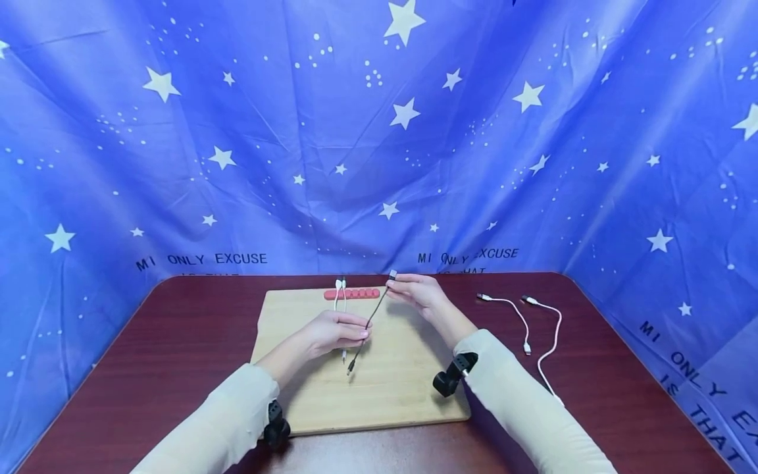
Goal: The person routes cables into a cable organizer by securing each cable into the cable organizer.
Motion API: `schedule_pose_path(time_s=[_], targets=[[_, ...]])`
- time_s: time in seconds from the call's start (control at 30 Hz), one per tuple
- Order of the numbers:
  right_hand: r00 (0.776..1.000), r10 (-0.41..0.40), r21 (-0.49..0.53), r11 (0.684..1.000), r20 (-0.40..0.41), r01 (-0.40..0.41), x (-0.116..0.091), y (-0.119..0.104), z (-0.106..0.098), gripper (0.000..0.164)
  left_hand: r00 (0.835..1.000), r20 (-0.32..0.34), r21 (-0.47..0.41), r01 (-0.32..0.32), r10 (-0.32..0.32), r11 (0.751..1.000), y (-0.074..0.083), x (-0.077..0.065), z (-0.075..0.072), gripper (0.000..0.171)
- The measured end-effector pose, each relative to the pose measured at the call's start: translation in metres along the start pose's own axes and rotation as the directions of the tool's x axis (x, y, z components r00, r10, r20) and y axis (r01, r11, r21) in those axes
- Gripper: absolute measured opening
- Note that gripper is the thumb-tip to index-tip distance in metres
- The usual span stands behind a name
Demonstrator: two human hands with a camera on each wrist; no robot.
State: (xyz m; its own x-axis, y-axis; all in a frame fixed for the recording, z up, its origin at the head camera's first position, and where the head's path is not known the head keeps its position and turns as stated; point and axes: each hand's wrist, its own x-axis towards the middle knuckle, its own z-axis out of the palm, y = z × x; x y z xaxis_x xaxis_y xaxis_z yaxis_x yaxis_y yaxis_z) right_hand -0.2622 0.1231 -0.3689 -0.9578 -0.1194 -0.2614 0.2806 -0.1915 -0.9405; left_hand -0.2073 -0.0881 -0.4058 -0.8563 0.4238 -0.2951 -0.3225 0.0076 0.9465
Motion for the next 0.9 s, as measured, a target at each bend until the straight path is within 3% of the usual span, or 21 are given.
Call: schedule_pose_path(time_s=[0.33,0.47,0.67,0.9], targets=[[1.000,0.008,-0.035,0.999,-0.017,-0.008,0.012,0.007,0.020,0.042,1.000,-0.021,-0.051,-0.002,0.001,0.999,-0.007,-0.004,-0.010,0.038],[1.000,0.018,-0.055,0.998,-0.025,-0.019,0.014,0.008,0.025,0.041,0.997,-0.070,-0.010,-0.019,0.018,1.000,-0.008,-0.004,-0.008,0.037],[1.000,0.016,-0.090,0.996,0.010,-0.015,0.017,0.014,0.026,0.041,0.988,-0.146,0.134,-0.028,0.048,0.991,-0.008,-0.006,0.000,0.032],[1.000,0.020,-0.086,0.996,0.007,-0.019,0.022,0.018,0.029,0.040,0.973,-0.231,0.187,0.019,0.025,0.982,-0.003,-0.007,0.002,0.024]])
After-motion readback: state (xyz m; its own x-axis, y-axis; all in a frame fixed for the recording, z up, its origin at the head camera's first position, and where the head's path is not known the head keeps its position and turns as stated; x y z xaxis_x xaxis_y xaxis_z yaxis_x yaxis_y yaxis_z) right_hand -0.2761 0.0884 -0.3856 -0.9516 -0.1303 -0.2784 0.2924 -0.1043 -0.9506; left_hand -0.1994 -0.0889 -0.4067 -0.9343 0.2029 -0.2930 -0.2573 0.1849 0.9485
